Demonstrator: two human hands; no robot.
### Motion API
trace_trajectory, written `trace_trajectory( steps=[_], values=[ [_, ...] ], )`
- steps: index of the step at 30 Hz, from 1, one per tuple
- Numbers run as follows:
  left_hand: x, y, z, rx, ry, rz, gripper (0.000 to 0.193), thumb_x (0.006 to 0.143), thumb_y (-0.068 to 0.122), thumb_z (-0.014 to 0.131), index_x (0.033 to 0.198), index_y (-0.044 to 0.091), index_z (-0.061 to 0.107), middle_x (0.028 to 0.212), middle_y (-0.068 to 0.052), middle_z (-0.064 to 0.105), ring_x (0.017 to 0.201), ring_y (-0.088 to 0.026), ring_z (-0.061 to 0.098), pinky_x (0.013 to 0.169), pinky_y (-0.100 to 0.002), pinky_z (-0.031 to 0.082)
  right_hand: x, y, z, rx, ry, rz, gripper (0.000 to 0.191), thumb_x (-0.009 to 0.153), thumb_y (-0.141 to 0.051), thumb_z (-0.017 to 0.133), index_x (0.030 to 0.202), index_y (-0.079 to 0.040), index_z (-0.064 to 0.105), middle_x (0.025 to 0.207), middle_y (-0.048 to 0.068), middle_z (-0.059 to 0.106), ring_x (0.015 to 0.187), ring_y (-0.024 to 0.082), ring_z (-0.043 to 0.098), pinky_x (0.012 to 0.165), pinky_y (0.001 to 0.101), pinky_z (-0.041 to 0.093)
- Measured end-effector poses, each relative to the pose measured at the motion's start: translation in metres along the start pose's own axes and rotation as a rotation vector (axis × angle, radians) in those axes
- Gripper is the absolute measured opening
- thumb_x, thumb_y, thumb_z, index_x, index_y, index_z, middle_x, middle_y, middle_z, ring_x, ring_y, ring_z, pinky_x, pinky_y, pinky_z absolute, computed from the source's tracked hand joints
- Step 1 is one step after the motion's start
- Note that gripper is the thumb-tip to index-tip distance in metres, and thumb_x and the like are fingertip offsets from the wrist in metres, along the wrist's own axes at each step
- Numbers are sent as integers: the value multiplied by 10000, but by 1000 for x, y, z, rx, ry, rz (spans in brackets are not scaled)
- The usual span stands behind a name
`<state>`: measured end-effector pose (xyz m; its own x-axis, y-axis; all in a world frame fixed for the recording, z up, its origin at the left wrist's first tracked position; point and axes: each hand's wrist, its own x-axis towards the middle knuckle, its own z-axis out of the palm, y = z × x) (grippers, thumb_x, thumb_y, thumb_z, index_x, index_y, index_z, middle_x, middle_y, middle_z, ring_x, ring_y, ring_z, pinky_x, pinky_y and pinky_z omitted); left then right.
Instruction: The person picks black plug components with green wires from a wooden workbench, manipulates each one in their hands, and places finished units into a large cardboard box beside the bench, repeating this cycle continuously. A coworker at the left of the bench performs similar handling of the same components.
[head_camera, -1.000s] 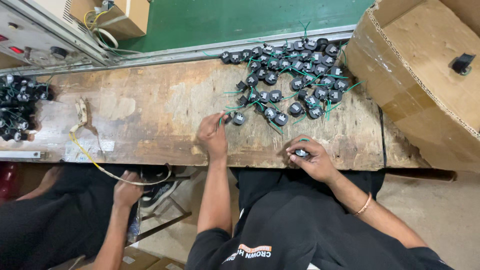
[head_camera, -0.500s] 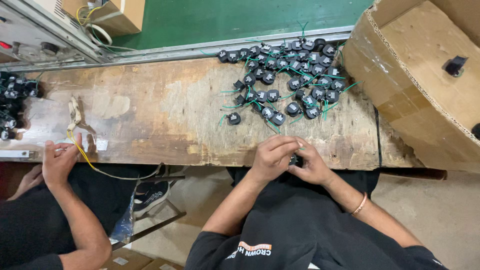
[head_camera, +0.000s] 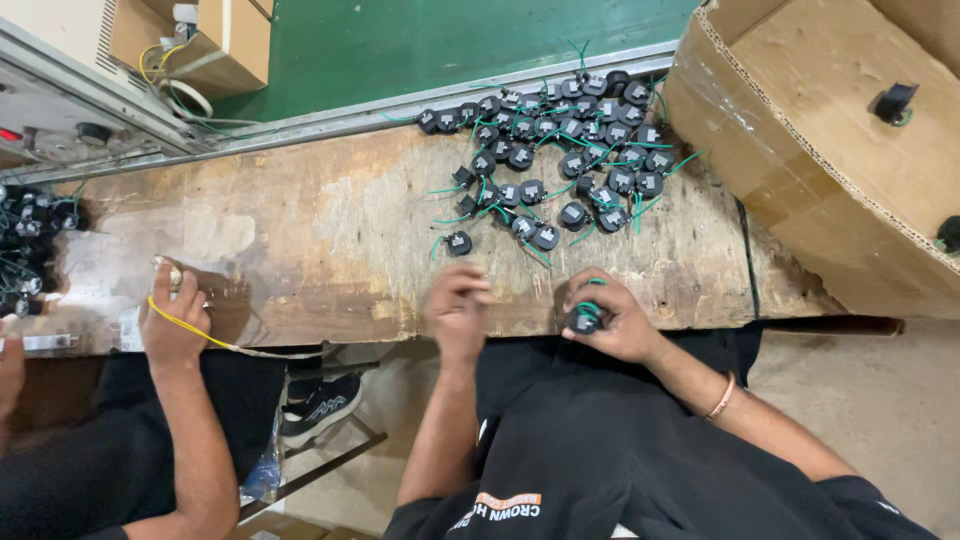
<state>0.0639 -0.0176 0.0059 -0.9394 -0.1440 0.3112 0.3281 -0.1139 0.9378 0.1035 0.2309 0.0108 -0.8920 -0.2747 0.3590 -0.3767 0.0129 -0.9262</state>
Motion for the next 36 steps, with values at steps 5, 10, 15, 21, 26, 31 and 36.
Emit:
trace_trajectory(
  steps=[5, 10, 15, 21, 26, 31, 36],
  values=[
    [44, -13, -57, 422, 279, -41, 488, 850, -82, 618, 1311, 73, 577, 1124, -72, 626, 954, -158, 627, 829, -271, 565, 4, -7, -1, 35, -1, 19, 273, 839, -144, 842, 864, -91, 575, 1031, 59, 602, 1029, 218, 647, 920, 371, 525],
    [64, -20, -46, 596, 83, 100, 284, 852, -114, 694, 1069, 52, 771, 1055, -113, 749, 997, -228, 717, 895, -324, 568, 2, -12, 5, -110, -138, -54, 245, 804, -183, 850, 885, -74, 647, 1003, 54, 625, 1036, 240, 641, 901, 395, 518],
    [67, -14, -32, 509, -102, 242, 458, 812, -208, 497, 1086, 50, 758, 1158, -115, 750, 1143, -277, 711, 1015, -354, 548, -13, -20, -4, 102, 75, 138, 280, 894, -244, 781, 1035, -27, 674, 1064, 79, 615, 1003, 205, 641, 869, 360, 563],
    [52, -4, -53, 534, -251, 186, 541, 757, -229, 435, 1091, 45, 760, 1278, -132, 724, 1230, -292, 684, 1048, -358, 535, -25, -23, 1, 237, 64, 231, 382, 919, -277, 765, 1127, 26, 661, 1141, 107, 583, 1000, 183, 652, 829, 347, 634],
    [40, -9, -69, 612, -246, 135, 343, 841, -144, 621, 1050, 75, 782, 1226, -121, 754, 1123, -257, 733, 914, -306, 591, -23, -24, 3, 257, 52, 222, 398, 927, -283, 759, 1146, 32, 656, 1155, 106, 585, 1018, 183, 647, 846, 354, 635],
    [25, -11, -43, 250, 98, 84, 253, 944, -104, 638, 1124, 24, 761, 1106, -146, 773, 1026, -210, 736, 926, -327, 589, -21, -21, 6, 338, 104, 265, 479, 911, -319, 792, 1200, 31, 638, 1151, 103, 564, 1028, 184, 649, 868, 360, 630],
    [-13, 15, 27, -7, -275, 123, 215, 901, -103, 693, 1061, 39, 720, 1012, -109, 790, 942, -205, 760, 846, -330, 609, -18, -8, 10, 28, -7, 136, 660, 871, -365, 778, 1368, 19, 577, 1263, 124, 585, 1167, 249, 611, 1014, 367, 486]
  ],
)
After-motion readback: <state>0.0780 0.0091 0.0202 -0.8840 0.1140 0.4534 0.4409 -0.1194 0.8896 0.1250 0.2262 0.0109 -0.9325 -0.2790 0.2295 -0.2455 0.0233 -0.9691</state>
